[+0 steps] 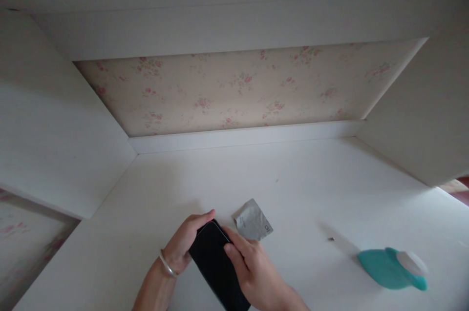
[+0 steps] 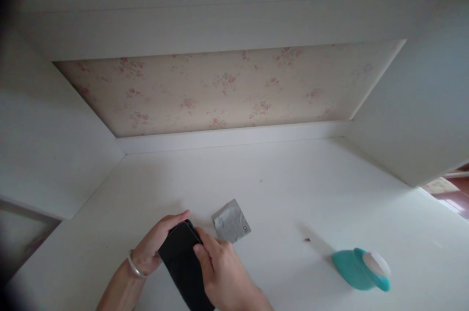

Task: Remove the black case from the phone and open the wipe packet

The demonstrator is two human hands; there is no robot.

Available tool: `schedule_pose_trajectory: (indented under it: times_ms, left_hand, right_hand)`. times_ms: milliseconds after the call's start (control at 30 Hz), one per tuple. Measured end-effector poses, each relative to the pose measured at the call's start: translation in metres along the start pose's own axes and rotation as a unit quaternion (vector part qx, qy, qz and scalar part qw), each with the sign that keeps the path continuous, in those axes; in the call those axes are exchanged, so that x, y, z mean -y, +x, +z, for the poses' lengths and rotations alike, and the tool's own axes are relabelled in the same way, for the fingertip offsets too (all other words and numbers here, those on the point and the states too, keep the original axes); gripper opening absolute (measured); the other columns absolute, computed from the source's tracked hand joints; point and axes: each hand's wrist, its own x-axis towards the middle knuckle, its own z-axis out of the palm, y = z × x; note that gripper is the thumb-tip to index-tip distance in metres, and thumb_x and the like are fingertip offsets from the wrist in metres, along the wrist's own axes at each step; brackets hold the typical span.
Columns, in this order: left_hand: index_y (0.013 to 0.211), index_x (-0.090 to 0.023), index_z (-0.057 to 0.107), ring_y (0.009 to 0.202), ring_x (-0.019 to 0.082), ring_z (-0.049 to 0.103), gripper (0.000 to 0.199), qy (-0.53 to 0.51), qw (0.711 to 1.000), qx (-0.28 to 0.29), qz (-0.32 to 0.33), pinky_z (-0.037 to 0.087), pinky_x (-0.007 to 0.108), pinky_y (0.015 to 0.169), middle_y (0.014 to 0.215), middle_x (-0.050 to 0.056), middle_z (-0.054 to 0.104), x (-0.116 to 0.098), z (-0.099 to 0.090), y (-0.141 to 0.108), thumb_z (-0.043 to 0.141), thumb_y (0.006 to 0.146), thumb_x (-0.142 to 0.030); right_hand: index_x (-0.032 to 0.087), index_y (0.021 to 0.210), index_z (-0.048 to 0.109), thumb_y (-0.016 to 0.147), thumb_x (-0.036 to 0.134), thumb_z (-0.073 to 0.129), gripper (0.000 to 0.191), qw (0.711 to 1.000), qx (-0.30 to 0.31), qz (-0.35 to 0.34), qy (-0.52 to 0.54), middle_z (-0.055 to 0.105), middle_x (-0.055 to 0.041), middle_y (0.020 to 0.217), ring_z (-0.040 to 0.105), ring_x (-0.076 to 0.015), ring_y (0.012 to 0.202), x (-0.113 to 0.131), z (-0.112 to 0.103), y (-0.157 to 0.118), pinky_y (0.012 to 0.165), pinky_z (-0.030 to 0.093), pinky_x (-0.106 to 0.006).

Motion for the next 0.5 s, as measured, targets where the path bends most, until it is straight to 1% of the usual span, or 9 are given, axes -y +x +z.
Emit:
schedule_pose_trajectory:
  times_ms: [100,233,300,367,500]
  left_hand:
    - [0.062,-0.014,0.062,0.054,0.012,0.055,0.044,-0.001,1.0,0.029,0.004,0.041,0.022,0.053,0.061,0.0,0.061,-0.0028,0.0003,-0.0008,0.082,0.068,-0.053]
    - [0.063,-0.013,0.064,0.054,0.013,0.055,0.045,0.003,0.999,0.052,0.0,0.041,0.023,0.053,0.062,0.003,0.062,-0.0055,-0.0011,-0.0015,0.081,0.069,-0.054]
    - [0.063,-0.013,0.065,0.056,0.014,0.056,0.044,0.005,0.998,0.06,0.006,0.042,0.024,0.054,0.064,0.004,0.063,-0.006,-0.003,-0.0025,0.081,0.069,-0.053]
    - [0.063,-0.014,0.066,0.058,0.015,0.055,0.041,0.008,0.998,0.063,0.024,0.043,0.025,0.056,0.065,0.004,0.062,-0.0054,-0.0047,-0.0035,0.082,0.068,-0.052]
    - [0.065,-0.017,0.068,0.063,0.015,0.053,0.036,0.014,0.995,0.047,0.087,0.043,0.025,0.061,0.066,0.002,0.06,-0.002,-0.0022,-0.0014,0.083,0.068,-0.049]
  right_hand:
    - [0.022,0.143,0.046,0.103,0.033,0.036,0.042,1.0,-0.011,-0.01,0.018,0.068,-0.0067,0.096,0.062,-0.017,0.079,-0.0003,0.0001,0.0002,0.074,0.048,-0.028]
    - [0.023,0.144,0.047,0.103,0.033,0.038,0.043,0.999,-0.015,-0.018,0.04,0.068,-0.0076,0.103,0.064,-0.0166,0.084,-0.0009,0.001,0.0009,0.077,0.05,-0.027]
    - [0.023,0.144,0.048,0.103,0.033,0.039,0.043,0.998,-0.018,-0.016,0.052,0.068,-0.0065,0.099,0.064,-0.016,0.081,0.0003,0.0011,0.001,0.075,0.05,-0.027]
    - [0.022,0.143,0.049,0.104,0.035,0.039,0.043,0.997,-0.018,-0.005,0.07,0.068,-0.0052,0.094,0.063,-0.0158,0.079,0.0023,0.0009,0.0012,0.074,0.05,-0.026]
    - [0.025,0.143,0.05,0.104,0.039,0.039,0.043,0.993,-0.02,0.024,0.111,0.068,-0.0029,0.095,0.061,-0.0155,0.079,0.0035,0.0001,0.0025,0.071,0.049,-0.026]
